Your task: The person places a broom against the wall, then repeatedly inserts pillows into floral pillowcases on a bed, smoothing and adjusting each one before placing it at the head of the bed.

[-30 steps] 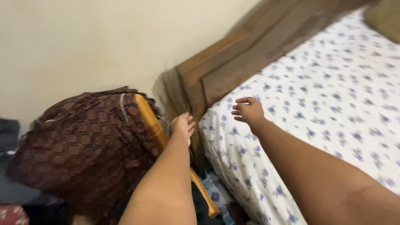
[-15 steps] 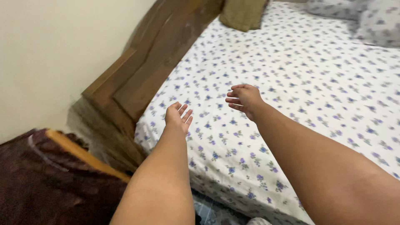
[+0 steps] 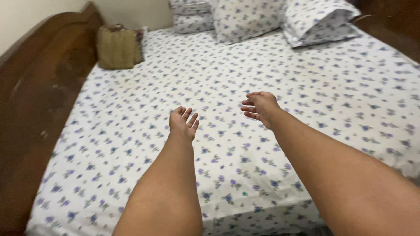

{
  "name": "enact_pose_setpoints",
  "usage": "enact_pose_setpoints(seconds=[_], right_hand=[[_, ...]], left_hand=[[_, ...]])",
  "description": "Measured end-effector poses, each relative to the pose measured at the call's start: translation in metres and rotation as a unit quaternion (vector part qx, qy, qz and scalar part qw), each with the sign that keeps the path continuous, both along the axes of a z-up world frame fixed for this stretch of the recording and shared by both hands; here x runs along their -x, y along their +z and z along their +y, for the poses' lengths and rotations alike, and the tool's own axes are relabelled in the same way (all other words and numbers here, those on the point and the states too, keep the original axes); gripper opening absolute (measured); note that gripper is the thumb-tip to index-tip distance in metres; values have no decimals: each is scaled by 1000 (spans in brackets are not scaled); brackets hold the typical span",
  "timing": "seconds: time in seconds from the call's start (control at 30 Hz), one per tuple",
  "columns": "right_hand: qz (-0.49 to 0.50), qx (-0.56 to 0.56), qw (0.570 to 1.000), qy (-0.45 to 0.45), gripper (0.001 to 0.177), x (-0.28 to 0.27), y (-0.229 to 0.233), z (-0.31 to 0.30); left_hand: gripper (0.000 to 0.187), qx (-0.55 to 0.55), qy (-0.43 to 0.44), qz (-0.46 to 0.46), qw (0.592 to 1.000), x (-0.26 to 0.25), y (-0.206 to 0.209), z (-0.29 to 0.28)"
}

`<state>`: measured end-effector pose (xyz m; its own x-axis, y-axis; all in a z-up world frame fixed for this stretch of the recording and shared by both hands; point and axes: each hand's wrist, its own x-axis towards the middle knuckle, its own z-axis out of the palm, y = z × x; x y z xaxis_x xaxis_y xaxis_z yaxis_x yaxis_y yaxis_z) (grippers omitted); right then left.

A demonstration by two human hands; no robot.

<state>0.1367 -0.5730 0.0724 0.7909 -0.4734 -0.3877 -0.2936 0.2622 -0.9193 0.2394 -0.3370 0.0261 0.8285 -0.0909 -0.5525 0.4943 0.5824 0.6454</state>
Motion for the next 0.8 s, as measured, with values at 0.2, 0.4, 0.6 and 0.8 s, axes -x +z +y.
enact_pose_setpoints(seconds=[0.2, 0.4, 0.6, 0.8], right_hand=[[10, 22, 994, -104, 27, 101, 6, -189], [6, 23, 979, -203, 27, 217, 6, -346], [-17, -4, 955, -295, 26, 313, -4, -453], [-29, -34, 936, -350, 29, 370, -31, -537]], left_hand=[[42, 35, -97, 11, 995, 57, 10, -214], [47, 59, -207, 3, 977, 135, 12, -400], [49, 47, -300, 17, 953, 204, 10, -537], [52, 30, -375, 18, 926, 244, -3, -649]])
